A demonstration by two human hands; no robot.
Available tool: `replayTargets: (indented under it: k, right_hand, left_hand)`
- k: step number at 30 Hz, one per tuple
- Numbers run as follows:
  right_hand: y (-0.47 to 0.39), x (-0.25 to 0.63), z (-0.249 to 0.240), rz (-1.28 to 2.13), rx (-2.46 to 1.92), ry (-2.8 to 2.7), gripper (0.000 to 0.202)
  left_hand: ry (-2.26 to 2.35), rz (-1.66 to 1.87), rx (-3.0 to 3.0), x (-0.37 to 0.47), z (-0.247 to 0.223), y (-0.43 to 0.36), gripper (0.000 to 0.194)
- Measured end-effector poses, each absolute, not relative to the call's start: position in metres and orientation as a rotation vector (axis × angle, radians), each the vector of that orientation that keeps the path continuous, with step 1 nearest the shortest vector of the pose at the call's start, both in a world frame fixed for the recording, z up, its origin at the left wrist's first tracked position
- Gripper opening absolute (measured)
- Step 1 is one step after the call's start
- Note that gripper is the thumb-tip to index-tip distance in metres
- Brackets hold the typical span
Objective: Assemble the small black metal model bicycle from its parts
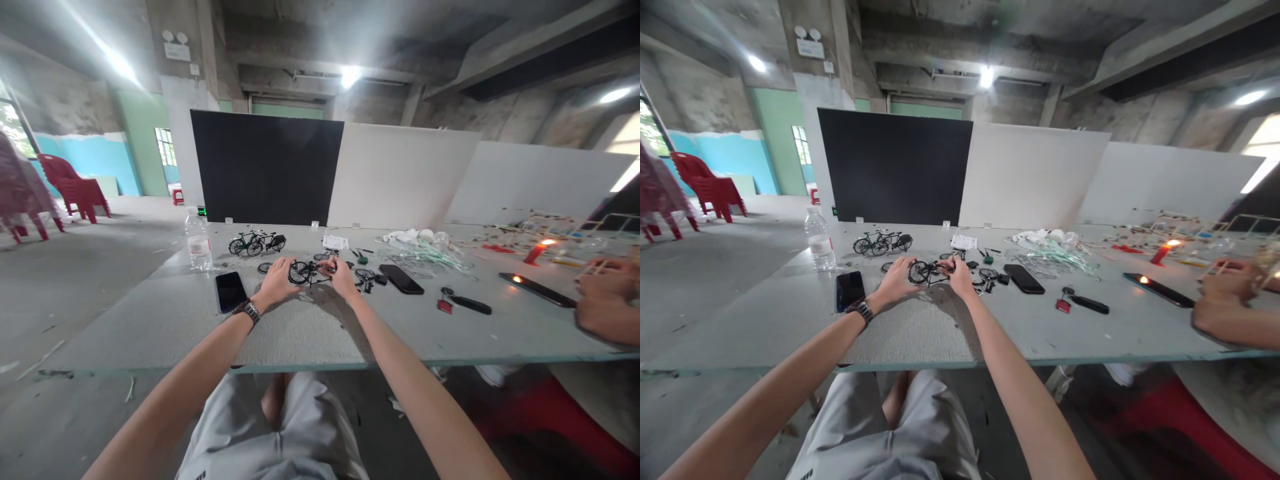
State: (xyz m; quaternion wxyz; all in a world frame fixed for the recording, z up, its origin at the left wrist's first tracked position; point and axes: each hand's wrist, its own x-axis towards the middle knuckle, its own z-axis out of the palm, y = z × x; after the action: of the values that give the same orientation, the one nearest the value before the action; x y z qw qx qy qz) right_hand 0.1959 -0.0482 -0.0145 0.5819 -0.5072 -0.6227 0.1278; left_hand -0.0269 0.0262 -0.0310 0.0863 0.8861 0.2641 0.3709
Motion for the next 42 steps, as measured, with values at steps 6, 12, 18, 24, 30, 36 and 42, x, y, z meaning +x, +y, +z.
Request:
replayTargets:
  k: [6,12,18,24,30,36,42]
  right_hand:
    - [-0.042,0.199,-0.019,0.347,-1.172,-1.421,0.048]
    - [-0.043,0.201,-0.017,0.405,-1.142,-1.396,0.047]
    - [-0.054,0.197,-0.008,0.441,-1.158,-1.399,0.04]
    - [-0.057,0.186,-0.006,0.491,-1.16,-1.441,0.043]
    - [-0.057,0.189,-0.004,0.364,-1.326,-1.344,0.042]
    - [-0.06,0.208,-0.001,0.202,-1.436,-1.214,0.065]
    - [-0.055,0.219,-0.005,0.103,-1.588,-1.22,0.057]
  left_hand:
    - [0.834,1.15,2.487,-0.031,-0.031,0.026,0.08]
    - [0.76,1.107,2.382,-0.03,-0.031,0.027,0.084]
    - [0.652,1.042,2.416,-0.032,-0.027,0.02,0.089]
    - [0.571,0.952,2.48,-0.034,-0.024,0.016,0.095]
    - [0.707,0.974,2.364,-0.033,-0.026,0.017,0.078]
    - [0.855,1.189,2.048,-0.031,-0.03,0.026,0.076]
    - [0.915,1.222,1.821,-0.03,-0.027,0.029,0.076]
